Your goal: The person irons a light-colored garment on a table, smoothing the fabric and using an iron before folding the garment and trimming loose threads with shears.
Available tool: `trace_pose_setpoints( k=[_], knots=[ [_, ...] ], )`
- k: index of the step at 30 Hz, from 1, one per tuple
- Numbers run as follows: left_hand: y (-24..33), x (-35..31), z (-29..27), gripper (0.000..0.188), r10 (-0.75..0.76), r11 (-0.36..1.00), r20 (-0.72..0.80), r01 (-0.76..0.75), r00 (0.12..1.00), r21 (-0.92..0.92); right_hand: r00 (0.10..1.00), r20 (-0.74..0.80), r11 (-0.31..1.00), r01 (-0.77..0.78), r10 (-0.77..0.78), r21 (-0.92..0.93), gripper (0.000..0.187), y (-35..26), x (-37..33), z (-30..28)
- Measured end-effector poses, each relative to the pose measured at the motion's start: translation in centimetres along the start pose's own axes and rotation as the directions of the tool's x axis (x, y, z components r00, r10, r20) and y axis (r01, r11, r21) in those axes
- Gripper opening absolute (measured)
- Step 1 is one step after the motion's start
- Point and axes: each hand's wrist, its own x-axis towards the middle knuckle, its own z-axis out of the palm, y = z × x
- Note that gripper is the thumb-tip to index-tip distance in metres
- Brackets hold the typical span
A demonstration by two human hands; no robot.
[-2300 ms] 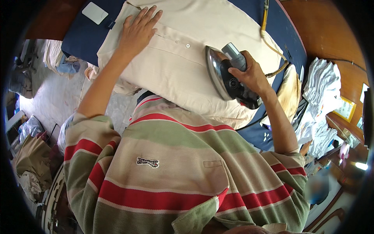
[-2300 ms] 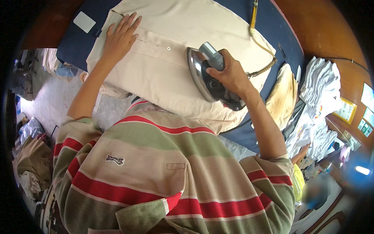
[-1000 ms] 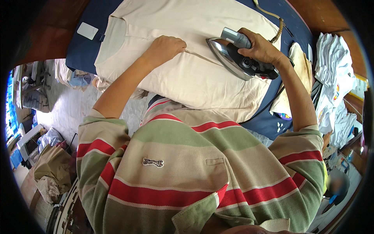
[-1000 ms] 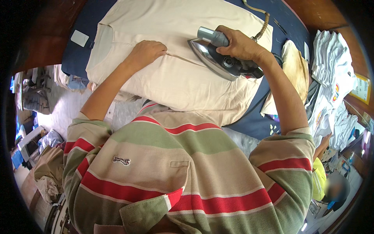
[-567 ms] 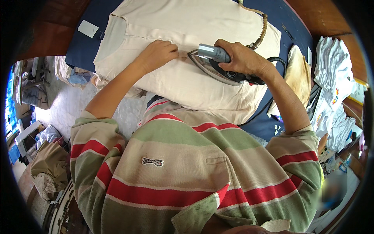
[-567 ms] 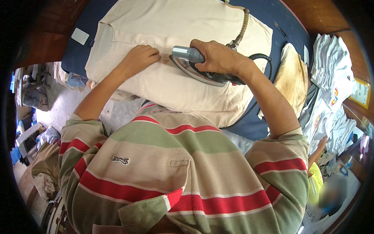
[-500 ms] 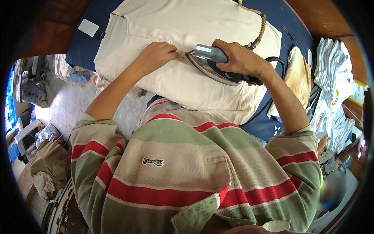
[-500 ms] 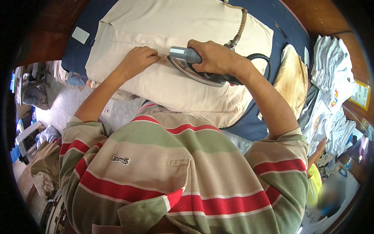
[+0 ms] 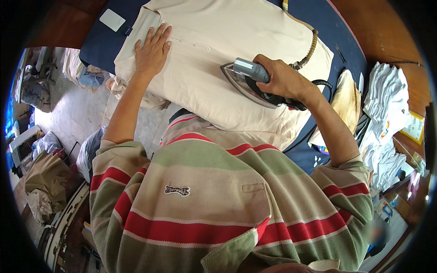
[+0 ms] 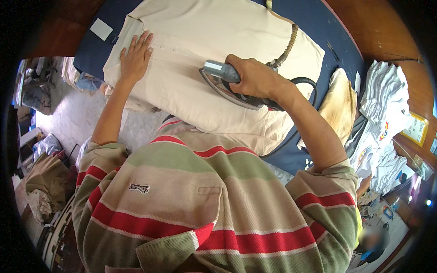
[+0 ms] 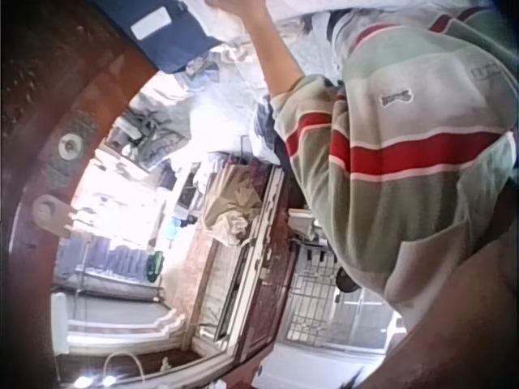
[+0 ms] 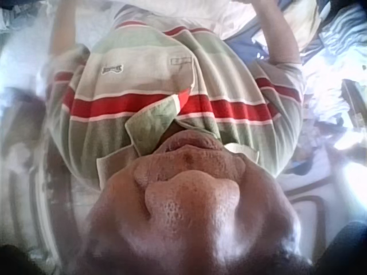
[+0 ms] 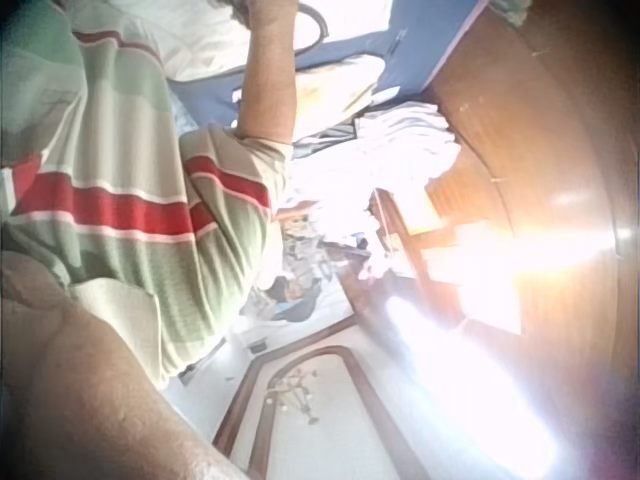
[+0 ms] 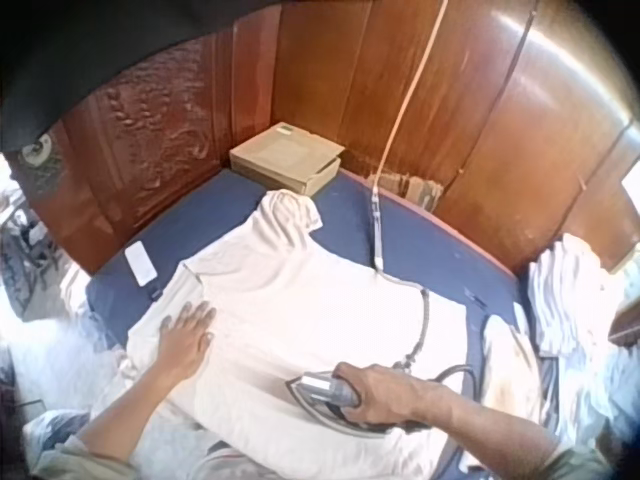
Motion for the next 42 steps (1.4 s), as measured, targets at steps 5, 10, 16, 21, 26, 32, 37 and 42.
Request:
trace_pose_setpoints(
  k=[5, 10, 16, 21, 26, 32, 37, 42],
  knots=[
    [-0.2, 0.2, 0.0, 0.046, -0.001, 1.000, 0.006, 0.001, 1.000, -0.005, 0.997, -0.010, 0.996, 0.074, -0.074, -0.042, 0.040, -2.5, 3.1, 0.6],
    [-0.2, 0.1, -0.1, 0.046, 0.010, 1.000, -0.002, -0.010, 1.000, -0.003, 0.996, -0.034, 0.996, 0.081, -0.082, -0.021, 0.038, -2.1, 2.9, 0.9],
    [-0.2, -0.1, 0.1, 0.044, 0.007, 0.996, -0.095, -0.015, 0.995, -0.088, 0.994, -0.072, 0.997, -0.077, 0.078, 0.023, 0.040, 2.6, -4.1, -0.1],
    [0.0, 0.0, 0.1, 0.044, -0.003, 0.999, -0.048, 0.001, 0.999, -0.043, 0.981, -0.166, 0.993, -0.095, 0.105, 0.070, 0.041, 2.6, -3.8, -0.2],
    [1.9, 0.8, -1.3, 0.045, 0.012, 1.000, -0.112, -0.011, 0.994, 0.007, 0.975, -0.219, 0.999, 0.047, -0.050, -0.016, 0.036, -0.1, 1.0, 0.0],
    [1.3, 1.6, -0.3, 0.049, 0.104, 0.994, 0.016, -0.103, 0.994, -0.044, 0.960, -0.281, 1.000, -0.004, 0.001, -0.010, 0.035, -0.4, 5.5, -1.7],
    [1.0, 1.6, -0.9, 0.052, 0.114, 0.991, 0.080, -0.108, 0.990, -0.075, 0.995, -0.099, 0.999, -0.027, 0.022, -0.046, 0.042, -0.6, 5.3, -2.1],
    [0.1, 1.3, -1.0, 0.059, 0.196, 0.975, 0.052, -0.188, 0.979, -0.121, 0.960, -0.278, 0.999, -0.030, 0.017, -0.043, 0.043, -0.4, 7.8, -4.0]
  ],
)
